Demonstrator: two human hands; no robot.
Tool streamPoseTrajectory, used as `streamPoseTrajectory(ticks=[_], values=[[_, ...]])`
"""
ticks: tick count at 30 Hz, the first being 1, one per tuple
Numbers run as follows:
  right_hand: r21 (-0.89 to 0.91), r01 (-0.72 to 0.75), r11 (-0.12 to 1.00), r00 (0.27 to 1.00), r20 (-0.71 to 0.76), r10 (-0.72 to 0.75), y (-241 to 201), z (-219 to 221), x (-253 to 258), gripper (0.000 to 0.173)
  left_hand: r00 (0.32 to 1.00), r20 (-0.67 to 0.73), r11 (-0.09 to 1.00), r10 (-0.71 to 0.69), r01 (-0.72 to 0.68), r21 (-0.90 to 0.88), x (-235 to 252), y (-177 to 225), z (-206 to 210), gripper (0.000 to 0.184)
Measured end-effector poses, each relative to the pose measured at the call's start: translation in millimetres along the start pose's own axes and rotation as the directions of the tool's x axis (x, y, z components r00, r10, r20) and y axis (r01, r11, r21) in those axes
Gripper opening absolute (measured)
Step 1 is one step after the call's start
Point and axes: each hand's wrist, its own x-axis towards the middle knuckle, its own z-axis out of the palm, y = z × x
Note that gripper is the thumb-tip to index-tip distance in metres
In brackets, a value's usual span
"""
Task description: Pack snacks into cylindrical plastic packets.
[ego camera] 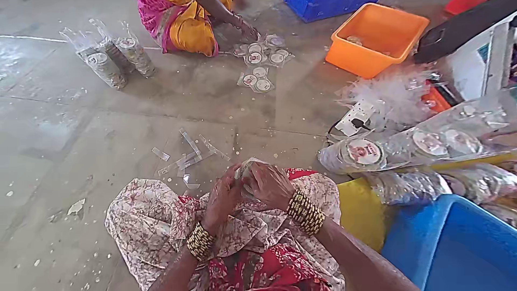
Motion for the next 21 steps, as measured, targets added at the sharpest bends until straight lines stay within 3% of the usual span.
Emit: streamPoseTrajectory(ticks=[5, 8, 11, 16, 21], values=[[0.01, 0.035, 0.999, 0.999, 0.006, -0.035, -2, 4, -2, 0.036, 0.985, -0.082, 0.929, 0.153, -0.115, 0.353, 18, 2, -13, 0.042], [0.014, 0.046, 0.999, 0.999, 0.004, -0.046, -6, 8, -1, 0.036, 0.987, -0.003, 0.861, 0.161, -0.139, 0.489, 32, 20, -23, 0.038], [0.012, 0.026, 1.0, 1.0, 0.007, -0.026, -11, 8, 1, 0.036, 0.972, 0.108, 0.798, 0.209, -0.233, 0.556, 42, 34, -24, 0.034], [0.076, 0.034, 0.997, 0.998, -0.051, -0.03, -6, 8, 7, 0.038, 0.911, 0.183, 0.657, 0.37, -0.396, 0.642, 36, 38, -23, 0.046], [0.101, 0.035, 0.994, 0.998, -0.053, -0.029, -5, 9, 6, 0.039, 0.866, 0.227, 0.625, 0.446, -0.483, 0.614, 19, 30, -32, 0.036]])
